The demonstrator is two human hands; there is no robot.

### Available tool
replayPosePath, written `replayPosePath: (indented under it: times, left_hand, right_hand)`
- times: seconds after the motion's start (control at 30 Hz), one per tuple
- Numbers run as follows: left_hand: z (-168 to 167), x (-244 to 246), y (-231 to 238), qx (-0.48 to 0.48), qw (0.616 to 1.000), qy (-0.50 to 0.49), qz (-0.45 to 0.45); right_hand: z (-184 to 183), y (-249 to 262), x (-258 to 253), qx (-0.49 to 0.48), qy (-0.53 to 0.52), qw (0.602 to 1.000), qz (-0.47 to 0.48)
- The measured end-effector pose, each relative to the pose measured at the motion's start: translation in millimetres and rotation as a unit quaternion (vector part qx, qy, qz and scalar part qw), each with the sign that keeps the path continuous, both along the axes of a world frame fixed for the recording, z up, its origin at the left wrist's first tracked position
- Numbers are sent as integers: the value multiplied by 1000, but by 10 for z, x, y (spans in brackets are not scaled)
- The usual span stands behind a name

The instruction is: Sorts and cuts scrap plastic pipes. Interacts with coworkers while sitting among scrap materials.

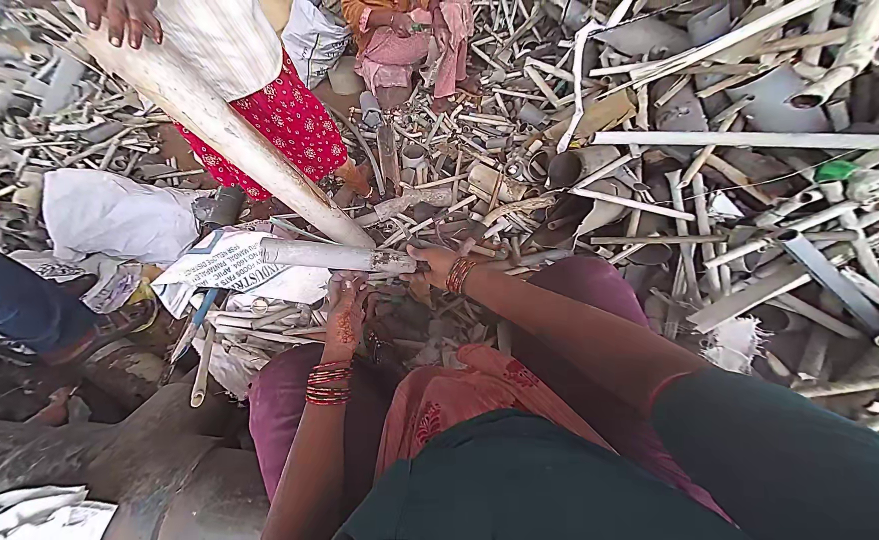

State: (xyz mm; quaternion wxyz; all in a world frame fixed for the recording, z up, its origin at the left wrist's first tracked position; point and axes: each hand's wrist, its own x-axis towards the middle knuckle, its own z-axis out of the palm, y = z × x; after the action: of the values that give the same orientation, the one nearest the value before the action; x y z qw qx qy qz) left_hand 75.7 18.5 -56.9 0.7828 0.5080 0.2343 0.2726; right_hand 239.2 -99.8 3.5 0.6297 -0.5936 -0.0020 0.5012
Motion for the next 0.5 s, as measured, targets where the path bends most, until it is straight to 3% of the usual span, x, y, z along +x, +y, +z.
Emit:
replayPosePath:
  times: [0.1, 0.27, 0.4, 0.5]
  left_hand:
    - [-62, 29, -27, 31, 999, 34, -16]
    - [-125, 124, -117, -51, 991, 127, -6]
    - [-125, 135, -164, -44, 990, 135, 10]
    - [-61, 105, -99, -35, 986, 152, 64]
  right_hand:
    - [-147, 53, -276, 1, 27, 998, -55]
    - [-345, 36, -541, -13, -6, 999, -50]
    - [-286, 14, -733, -25, -6, 1000, 16]
    - [-298, 23, -589, -109, -194, 960, 168]
